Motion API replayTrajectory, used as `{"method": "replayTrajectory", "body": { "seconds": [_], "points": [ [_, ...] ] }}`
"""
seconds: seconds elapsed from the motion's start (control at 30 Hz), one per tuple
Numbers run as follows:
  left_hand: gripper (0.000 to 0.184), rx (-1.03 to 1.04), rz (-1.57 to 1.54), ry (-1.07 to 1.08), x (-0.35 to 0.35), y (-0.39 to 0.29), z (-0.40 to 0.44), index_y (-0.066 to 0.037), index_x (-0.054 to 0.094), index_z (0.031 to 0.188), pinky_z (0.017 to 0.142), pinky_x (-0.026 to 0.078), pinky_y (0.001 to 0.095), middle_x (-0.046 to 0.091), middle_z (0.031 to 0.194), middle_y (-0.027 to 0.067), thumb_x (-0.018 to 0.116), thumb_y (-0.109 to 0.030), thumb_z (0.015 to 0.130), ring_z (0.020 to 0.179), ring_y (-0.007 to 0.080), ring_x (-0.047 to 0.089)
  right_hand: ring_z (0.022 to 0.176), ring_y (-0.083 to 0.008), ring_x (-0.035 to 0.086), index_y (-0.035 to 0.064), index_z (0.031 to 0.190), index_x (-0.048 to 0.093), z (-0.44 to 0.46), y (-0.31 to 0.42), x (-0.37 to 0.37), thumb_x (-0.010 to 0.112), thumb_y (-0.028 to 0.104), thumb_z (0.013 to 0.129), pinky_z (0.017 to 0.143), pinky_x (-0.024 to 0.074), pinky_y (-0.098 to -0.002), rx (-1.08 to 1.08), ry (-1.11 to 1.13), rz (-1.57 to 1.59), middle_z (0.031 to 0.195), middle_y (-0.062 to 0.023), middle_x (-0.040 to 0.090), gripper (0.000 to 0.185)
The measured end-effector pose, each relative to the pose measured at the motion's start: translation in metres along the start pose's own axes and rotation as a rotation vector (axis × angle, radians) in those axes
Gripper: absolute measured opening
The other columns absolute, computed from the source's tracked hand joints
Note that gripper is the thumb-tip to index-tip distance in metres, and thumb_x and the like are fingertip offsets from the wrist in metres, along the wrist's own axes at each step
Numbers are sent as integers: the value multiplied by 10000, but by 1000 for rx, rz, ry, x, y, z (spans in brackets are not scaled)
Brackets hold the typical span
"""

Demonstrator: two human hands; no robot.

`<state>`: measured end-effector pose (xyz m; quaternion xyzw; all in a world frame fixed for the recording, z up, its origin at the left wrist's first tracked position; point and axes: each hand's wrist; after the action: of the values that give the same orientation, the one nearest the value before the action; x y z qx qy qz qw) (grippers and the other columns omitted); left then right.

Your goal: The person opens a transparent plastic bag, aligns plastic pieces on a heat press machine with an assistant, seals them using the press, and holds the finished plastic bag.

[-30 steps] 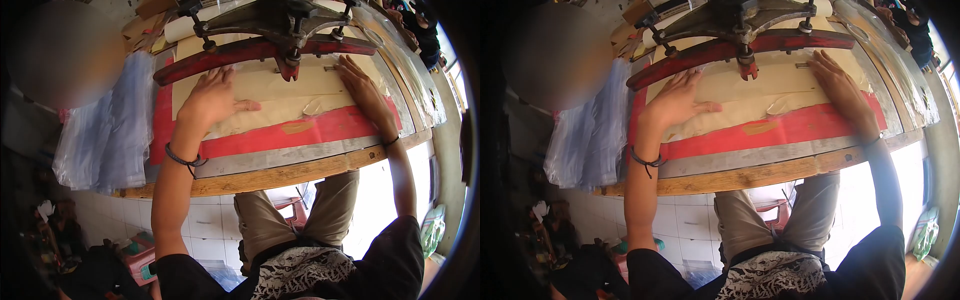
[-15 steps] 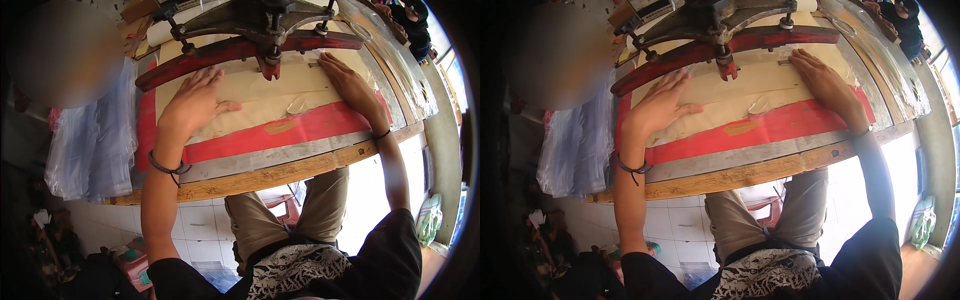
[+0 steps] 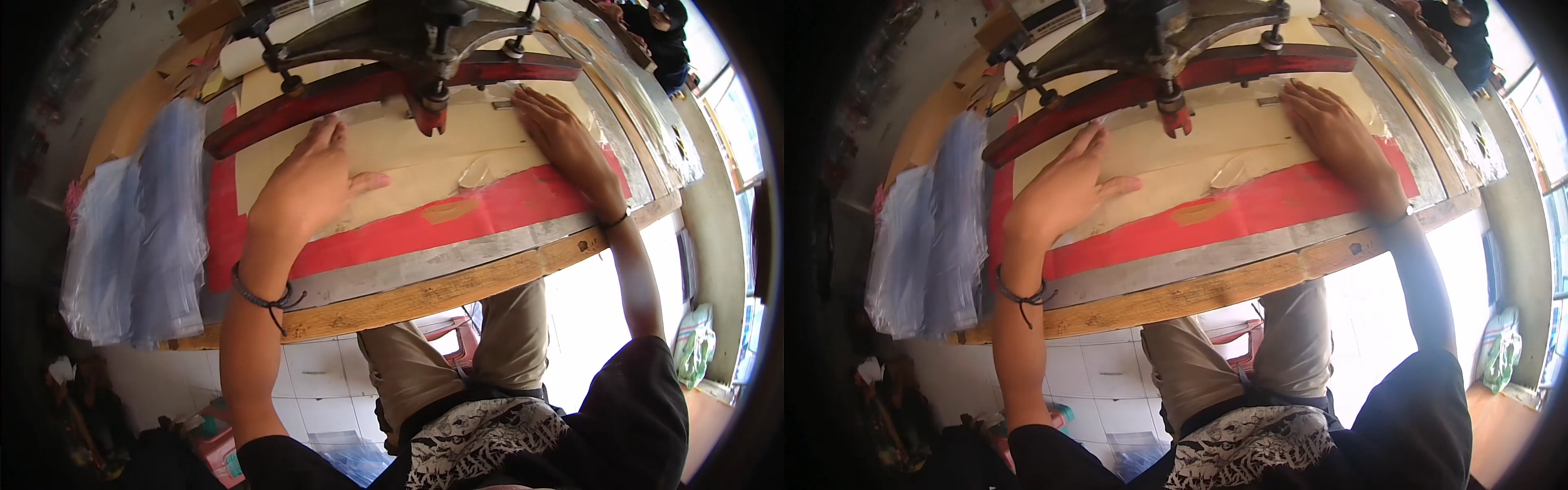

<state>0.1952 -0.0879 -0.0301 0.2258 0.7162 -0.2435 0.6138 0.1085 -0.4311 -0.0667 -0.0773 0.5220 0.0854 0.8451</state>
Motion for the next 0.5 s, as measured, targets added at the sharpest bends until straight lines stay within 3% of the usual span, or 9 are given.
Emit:
{"method": "replayTrajectory", "body": {
  "seconds": [0.1,0.2,0.3,0.4,0.5],
  "points": [
    [1027,-4,-34,-26,5,-3,-3,118,207,1453,1132,328,355,195,1551,233,528,-653,856,1391,341,330,1287,-298,479,-2,1230,588,0,3,-5,495,205,982,1085,388,-400,10,2,12,1320,-170,564,336],
    [1058,24,-37,-135,16,-5,-5,169,294,1388,1104,377,388,321,1466,299,502,-700,822,1337,378,393,1292,-302,473,-7,1241,579,1,4,-4,491,193,980,1077,398,-396,33,22,51,1329,-176,555,340],
    [1076,42,-36,-154,15,-5,-5,186,298,1375,1099,382,395,324,1458,307,506,-709,813,1331,391,392,1297,-310,468,-14,1249,572,1,7,-8,495,178,978,1069,407,-393,54,40,93,1337,-176,548,341],
    [1074,-19,-37,-12,3,-10,-7,152,215,1432,1131,327,371,222,1523,282,495,-699,840,1377,371,343,1304,-313,462,-13,1258,569,-1,5,-4,508,165,975,1072,403,-393,51,47,126,1349,-166,542,340],
    [1078,34,-17,-99,13,-5,-4,176,257,1405,1112,354,377,260,1503,294,493,-708,834,1355,378,376,1299,-321,466,-13,1267,561,-1,3,-5,510,155,972,1076,398,-392,56,42,133,1351,-164,541,343]
  ]
}}
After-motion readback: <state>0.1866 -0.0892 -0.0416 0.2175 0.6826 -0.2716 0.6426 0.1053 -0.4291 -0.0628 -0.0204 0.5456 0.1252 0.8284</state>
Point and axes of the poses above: each hand's wrist, its own z-axis towards the middle knuckle, its own x-axis out of the palm, y = z × x
